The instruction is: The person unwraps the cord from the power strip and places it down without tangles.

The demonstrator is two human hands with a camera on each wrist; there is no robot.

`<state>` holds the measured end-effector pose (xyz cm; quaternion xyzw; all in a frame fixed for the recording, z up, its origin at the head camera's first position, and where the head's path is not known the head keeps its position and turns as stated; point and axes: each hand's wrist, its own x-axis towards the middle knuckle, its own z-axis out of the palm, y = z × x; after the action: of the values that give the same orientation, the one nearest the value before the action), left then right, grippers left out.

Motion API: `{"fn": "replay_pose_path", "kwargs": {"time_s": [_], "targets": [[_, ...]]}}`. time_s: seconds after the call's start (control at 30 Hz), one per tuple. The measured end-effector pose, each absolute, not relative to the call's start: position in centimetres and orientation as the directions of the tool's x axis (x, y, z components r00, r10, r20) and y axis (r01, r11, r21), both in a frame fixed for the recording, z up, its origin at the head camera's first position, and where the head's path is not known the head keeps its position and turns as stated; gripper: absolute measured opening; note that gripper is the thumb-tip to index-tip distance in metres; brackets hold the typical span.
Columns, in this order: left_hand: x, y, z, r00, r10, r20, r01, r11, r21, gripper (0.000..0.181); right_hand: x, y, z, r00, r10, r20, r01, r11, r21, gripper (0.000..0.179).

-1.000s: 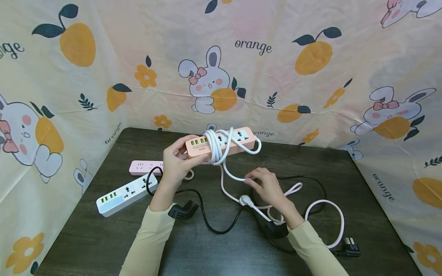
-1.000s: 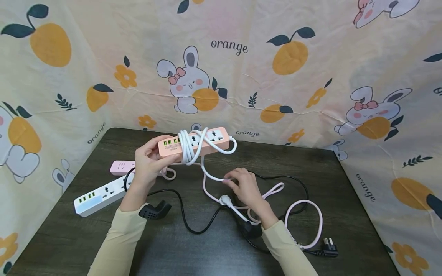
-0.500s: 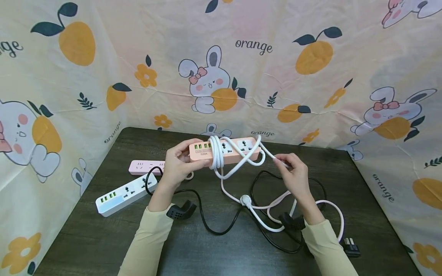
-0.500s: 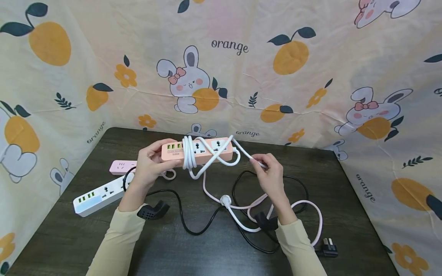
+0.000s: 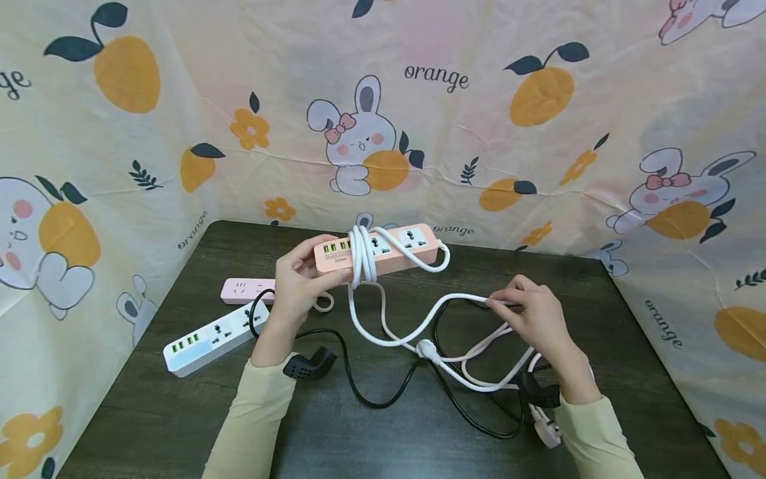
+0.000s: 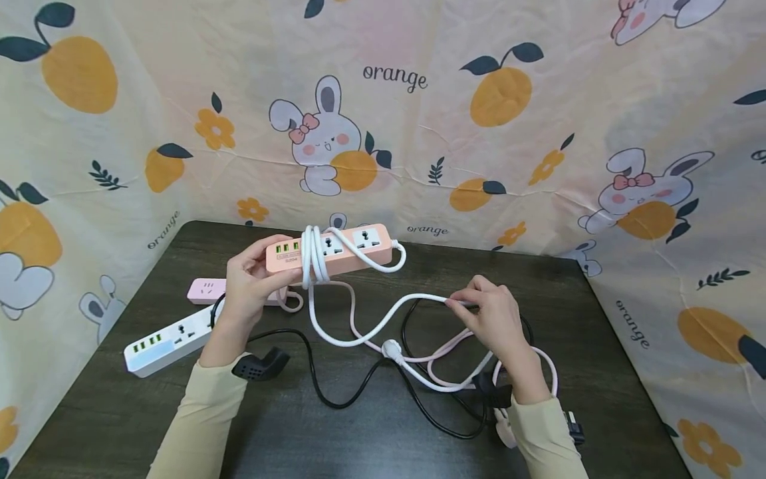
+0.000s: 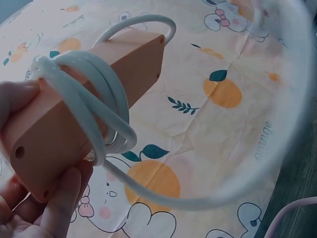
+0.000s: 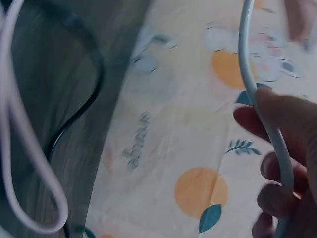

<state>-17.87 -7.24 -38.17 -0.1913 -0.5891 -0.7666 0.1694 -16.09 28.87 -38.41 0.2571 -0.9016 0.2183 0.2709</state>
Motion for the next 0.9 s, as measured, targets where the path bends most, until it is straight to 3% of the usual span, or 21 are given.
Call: {"fn": "replay_pose_path", "kwargs": {"time_s": [0.07,0.17,0.4,0.6,0.77,0.9], "targets": [[-17.9,-7.5,-38.1,-0.871,-0.027,0.491,0.480,-0.257,0.839,0.049,-16.3,29.1,-38.5,-0.711,-0.324,0.623,-0.501,0.856,-0.127,0.008],[-17.8,-7.9,-38.1,-0.875,0.003,0.484,0.467,-0.261,0.845,0.051,-16.6,29.4,-38.4,-0.718,-0.195,0.668,-0.368,0.921,-0.127,0.012],[-17.8,-9.5,-38.8,-0.878,0.072,0.473,0.443,-0.251,0.861,0.052,-16.8,31.0,-36.5,-0.664,0.213,0.717,-0.119,0.916,-0.383,0.022],[-17.5,-11.1,-39.3,-0.852,0.149,0.503,0.437,-0.327,0.838,0.052,-16.9,32.3,-34.6,-0.610,0.393,0.688,-0.045,0.850,-0.526,0.027],[-17.2,-11.9,-39.5,-0.838,0.206,0.506,0.428,-0.327,0.842,0.052,-17.2,33.3,-33.3,-0.636,0.556,0.535,0.007,0.697,-0.717,0.028],[-17.1,-12.6,-39.8,-0.862,0.170,0.477,0.423,-0.279,0.862,0.051,-16.8,34.3,-32.6,-0.640,0.663,0.388,0.016,0.516,-0.856,0.020]]}}
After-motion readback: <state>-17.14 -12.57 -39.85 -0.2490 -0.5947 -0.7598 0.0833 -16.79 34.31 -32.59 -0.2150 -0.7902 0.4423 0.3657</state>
